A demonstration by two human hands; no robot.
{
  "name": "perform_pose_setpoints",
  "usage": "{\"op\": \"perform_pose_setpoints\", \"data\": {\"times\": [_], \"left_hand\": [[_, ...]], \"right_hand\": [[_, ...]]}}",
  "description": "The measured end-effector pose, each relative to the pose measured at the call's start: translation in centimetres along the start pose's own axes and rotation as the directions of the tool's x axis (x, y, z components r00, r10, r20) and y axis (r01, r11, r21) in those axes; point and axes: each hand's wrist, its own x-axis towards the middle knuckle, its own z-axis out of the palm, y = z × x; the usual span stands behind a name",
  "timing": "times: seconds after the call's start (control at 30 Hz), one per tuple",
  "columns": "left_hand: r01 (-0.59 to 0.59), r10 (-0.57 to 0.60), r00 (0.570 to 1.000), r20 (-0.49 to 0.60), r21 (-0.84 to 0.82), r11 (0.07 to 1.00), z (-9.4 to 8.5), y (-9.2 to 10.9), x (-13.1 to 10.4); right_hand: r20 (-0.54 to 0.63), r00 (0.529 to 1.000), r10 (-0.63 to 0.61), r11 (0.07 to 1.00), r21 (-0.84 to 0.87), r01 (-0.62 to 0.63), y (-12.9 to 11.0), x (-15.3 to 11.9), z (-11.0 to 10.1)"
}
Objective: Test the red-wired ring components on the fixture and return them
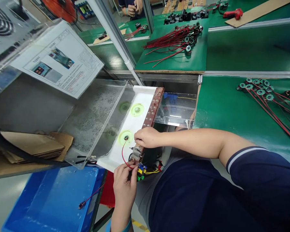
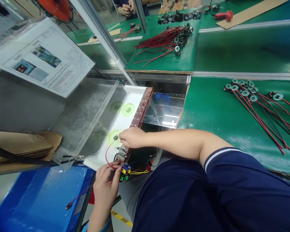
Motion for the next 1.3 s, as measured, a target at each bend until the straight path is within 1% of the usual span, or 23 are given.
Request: {"op": "perform_pose_setpoints", "data": {"times": [0.23,0.33,0.57,0.73,0.83,0.97,1.17,1.3], "left_hand": [[0.005,-0.005,1.000,-0.001,-0.041,0.999,0.1,-0.3,-0.3],[0.039,-0.038,0.999,0.007,-0.063,0.997,0.1,-0.1,-0.4],[0.131,-0.130,0.991,0.011,-0.114,0.985,-0.2,1.1,-0.3],[0.155,-0.153,0.988,0.026,-0.111,0.982,-0.2,1.1,-0.6],[0.136,-0.135,0.991,0.018,-0.105,0.985,-0.1,1.0,-0.7],[0.086,-0.087,0.996,-0.004,-0.101,0.991,-0.1,0.7,-0.5],[0.057,-0.060,0.998,-0.026,-0.110,0.992,0.2,0.1,-0.6],[0.066,-0.068,0.998,-0.014,-0.124,0.990,0.1,0.3,-0.6]], "right_hand": [[-0.006,1.000,0.008,1.000,-0.023,-0.009,-0.1,0.0,0.0],[-0.023,1.000,0.003,1.000,-0.017,-0.003,-0.2,-0.1,0.2],[-0.070,0.998,-0.001,1.000,0.004,0.001,0.0,-0.2,0.7],[-0.070,0.997,0.018,1.000,0.008,-0.017,-0.1,-0.2,0.9],[-0.083,0.996,0.022,1.000,0.001,-0.022,-0.2,-0.2,0.9],[-0.063,0.998,0.000,1.000,-0.025,-0.001,-0.2,-0.2,0.9],[-0.055,0.998,0.006,1.000,-0.029,-0.008,-0.2,-0.1,0.6],[-0.051,0.999,0.000,1.000,-0.018,-0.001,-0.2,-0.2,0.6]]}}
